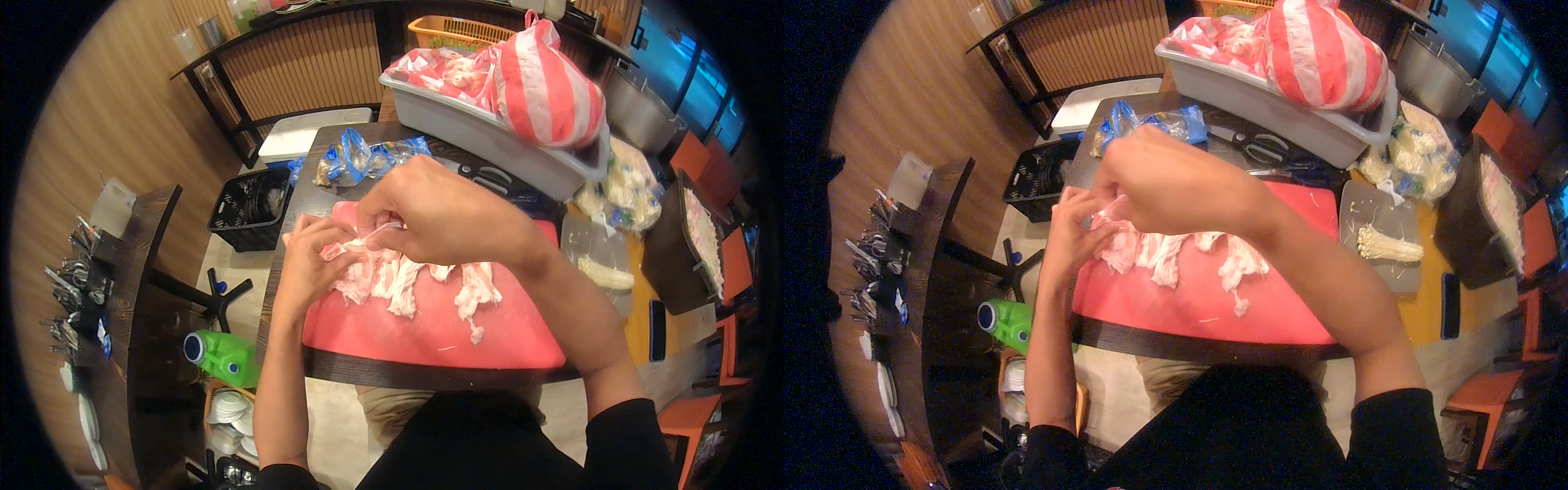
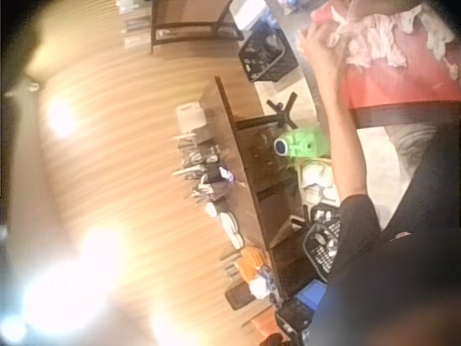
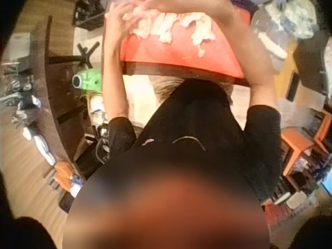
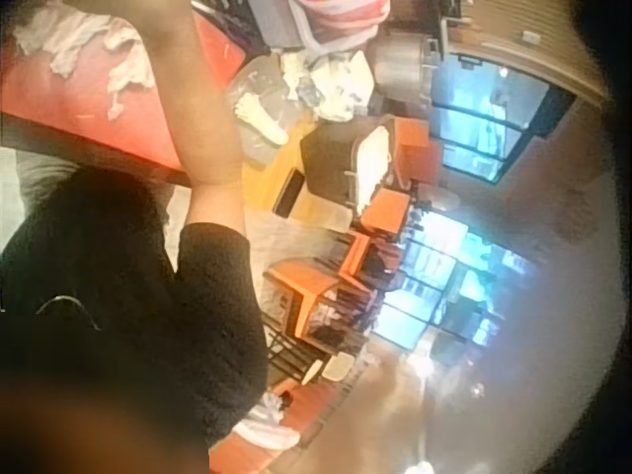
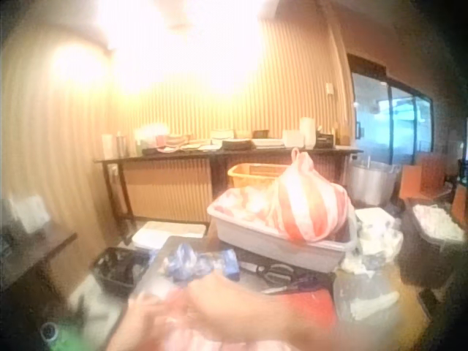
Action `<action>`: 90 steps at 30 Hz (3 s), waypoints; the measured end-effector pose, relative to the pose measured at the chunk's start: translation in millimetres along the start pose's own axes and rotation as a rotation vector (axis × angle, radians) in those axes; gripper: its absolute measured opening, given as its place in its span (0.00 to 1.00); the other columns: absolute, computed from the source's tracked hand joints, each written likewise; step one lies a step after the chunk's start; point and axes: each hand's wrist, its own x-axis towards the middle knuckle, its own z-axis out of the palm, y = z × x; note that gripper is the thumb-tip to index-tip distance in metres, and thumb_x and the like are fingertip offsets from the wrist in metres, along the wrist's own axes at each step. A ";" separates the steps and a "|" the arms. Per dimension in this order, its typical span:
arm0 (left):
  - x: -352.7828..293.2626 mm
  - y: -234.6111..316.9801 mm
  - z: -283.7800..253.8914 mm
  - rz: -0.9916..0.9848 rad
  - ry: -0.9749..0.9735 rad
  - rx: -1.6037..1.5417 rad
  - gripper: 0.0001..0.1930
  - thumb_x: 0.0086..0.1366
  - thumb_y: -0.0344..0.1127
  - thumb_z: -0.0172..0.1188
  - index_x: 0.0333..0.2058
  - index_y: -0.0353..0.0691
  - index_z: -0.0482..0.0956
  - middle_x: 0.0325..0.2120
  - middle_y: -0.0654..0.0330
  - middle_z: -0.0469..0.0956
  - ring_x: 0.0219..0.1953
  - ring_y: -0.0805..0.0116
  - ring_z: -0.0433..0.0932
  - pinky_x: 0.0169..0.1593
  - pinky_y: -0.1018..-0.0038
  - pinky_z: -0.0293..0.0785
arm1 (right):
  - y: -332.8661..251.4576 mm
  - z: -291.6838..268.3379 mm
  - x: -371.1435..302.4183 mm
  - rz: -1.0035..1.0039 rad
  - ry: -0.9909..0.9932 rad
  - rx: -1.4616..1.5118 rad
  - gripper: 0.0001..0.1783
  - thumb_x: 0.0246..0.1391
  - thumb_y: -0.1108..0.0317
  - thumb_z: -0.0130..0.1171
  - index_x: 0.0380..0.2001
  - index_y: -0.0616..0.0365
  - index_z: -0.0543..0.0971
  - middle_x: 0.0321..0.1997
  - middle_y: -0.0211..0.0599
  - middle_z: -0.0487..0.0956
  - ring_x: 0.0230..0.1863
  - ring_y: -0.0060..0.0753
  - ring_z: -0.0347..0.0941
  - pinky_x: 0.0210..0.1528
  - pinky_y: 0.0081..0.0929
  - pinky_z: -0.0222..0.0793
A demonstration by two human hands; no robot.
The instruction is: The person repeatedly picks up enoki mushrooms and wraps them with thin slices of pork belly on a red cutting board. The wrapped bundles are placed into a brown container. The person continues this process throughout the clip.
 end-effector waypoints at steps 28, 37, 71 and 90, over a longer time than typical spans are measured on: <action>-128.1 66.9 -9.0 -0.352 0.128 -0.150 0.12 0.68 0.28 0.71 0.31 0.31 0.76 0.24 0.58 0.72 0.28 0.70 0.67 0.35 0.69 0.64 | -44.5 -61.3 -9.7 -0.079 0.071 -0.053 0.07 0.52 0.74 0.71 0.35 0.65 0.89 0.33 0.51 0.88 0.40 0.51 0.88 0.46 0.41 0.81; -113.2 158.2 55.3 -0.423 0.077 -0.479 0.02 0.67 0.26 0.72 0.37 0.35 0.90 0.28 0.59 0.85 0.29 0.73 0.75 0.38 0.74 0.72 | -5.2 -143.7 -58.9 0.112 -0.027 -0.212 0.06 0.54 0.75 0.70 0.35 0.65 0.88 0.31 0.39 0.87 0.36 0.31 0.86 0.42 0.30 0.79; 34.5 171.0 147.4 0.165 -0.495 -0.223 0.05 0.58 0.31 0.76 0.30 0.40 0.89 0.26 0.57 0.87 0.31 0.55 0.85 0.39 0.59 0.79 | -31.0 -240.3 -124.1 0.250 0.058 -0.249 0.07 0.56 0.80 0.67 0.37 0.64 0.89 0.37 0.44 0.88 0.40 0.37 0.84 0.49 0.34 0.80; 31.9 130.6 122.4 0.340 -0.459 0.078 0.29 0.52 0.43 0.81 0.55 0.49 0.86 0.60 0.60 0.78 0.60 0.49 0.73 0.61 0.47 0.68 | -0.1 -134.8 -160.0 0.002 0.070 -0.532 0.08 0.56 0.75 0.64 0.40 0.60 0.83 0.36 0.41 0.82 0.40 0.41 0.81 0.45 0.37 0.78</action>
